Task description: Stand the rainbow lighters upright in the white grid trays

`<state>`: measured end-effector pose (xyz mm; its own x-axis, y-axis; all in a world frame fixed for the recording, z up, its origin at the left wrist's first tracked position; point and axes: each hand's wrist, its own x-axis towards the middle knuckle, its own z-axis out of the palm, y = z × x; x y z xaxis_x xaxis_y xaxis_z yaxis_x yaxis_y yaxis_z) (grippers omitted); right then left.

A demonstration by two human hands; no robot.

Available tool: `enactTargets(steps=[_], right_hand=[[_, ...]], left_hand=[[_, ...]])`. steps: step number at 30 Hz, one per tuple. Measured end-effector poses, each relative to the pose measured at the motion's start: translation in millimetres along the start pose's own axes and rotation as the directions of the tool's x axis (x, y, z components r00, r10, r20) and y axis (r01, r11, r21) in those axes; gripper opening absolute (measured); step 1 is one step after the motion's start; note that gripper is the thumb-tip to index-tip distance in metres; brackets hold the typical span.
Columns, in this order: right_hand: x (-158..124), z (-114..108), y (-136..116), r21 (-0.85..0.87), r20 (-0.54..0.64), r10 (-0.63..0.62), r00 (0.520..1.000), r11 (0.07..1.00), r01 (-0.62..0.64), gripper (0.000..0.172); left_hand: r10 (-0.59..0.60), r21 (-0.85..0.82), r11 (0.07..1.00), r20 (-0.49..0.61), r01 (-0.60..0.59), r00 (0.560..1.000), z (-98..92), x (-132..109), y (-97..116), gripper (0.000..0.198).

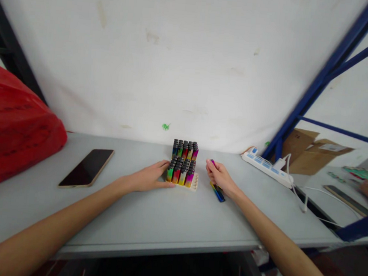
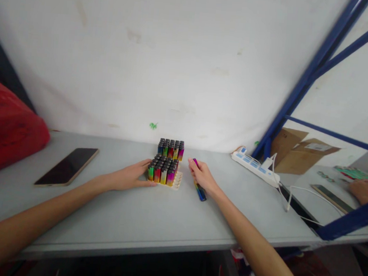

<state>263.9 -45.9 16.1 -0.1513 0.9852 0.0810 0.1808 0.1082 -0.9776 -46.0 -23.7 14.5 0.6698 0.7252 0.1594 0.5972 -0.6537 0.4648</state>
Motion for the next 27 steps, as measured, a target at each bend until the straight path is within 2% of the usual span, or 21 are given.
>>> enactTargets(steps=[4,10,14,18,20,22,24,27], right_hand=[[3.1,2.9,8.7,-0.167,-0.115,-0.082,0.990,0.984,0.063,0.059],[3.2,3.2,11.2,-0.310,-0.138,-0.155,0.978,0.945,0.106,0.047],[2.8,2.4,9.9,-0.368,-0.091,-0.210,0.974,0.916,0.163,0.050],[2.1,2.9,5.1,-0.318,0.040,-0.266,0.963,0.911,0.264,0.048],[1.9,2.4,2.1,-0.358,0.092,-0.337,0.937,0.867,0.347,0.051],[1.4,1.0,-0.3,-0.471,0.105,-0.413,0.905,0.780,0.411,0.054],[0.8,-1.0,-1.2,-0.579,0.101,-0.439,0.893,0.704,0.412,0.055],[0.2,-3.3,0.3,-0.609,0.085,-0.414,0.906,0.699,0.376,0.053]], left_hand=[[0.021,-0.006,1.000,0.007,-0.021,1.000,0.0,0.9,-1.8,0.081],[0.040,-0.004,0.999,-0.002,-0.040,0.999,-0.1,2.1,-7.3,0.079],[0.055,-0.025,0.998,0.000,-0.055,0.998,-1.9,2.7,-10.5,0.079],[0.050,-0.026,0.998,0.011,-0.050,0.999,-3.9,3.1,-11.1,0.082],[0.038,-0.026,0.999,0.016,-0.038,0.999,-4.4,3.2,-10.6,0.085],[0.036,-0.024,0.999,0.012,-0.035,0.999,-4.5,3.3,-10.0,0.086],[0.046,-0.021,0.999,0.004,-0.046,0.999,-4.3,3.2,-9.5,0.085],[0.045,-0.027,0.999,0.003,-0.045,0.999,-3.8,2.9,-9.0,0.083]])
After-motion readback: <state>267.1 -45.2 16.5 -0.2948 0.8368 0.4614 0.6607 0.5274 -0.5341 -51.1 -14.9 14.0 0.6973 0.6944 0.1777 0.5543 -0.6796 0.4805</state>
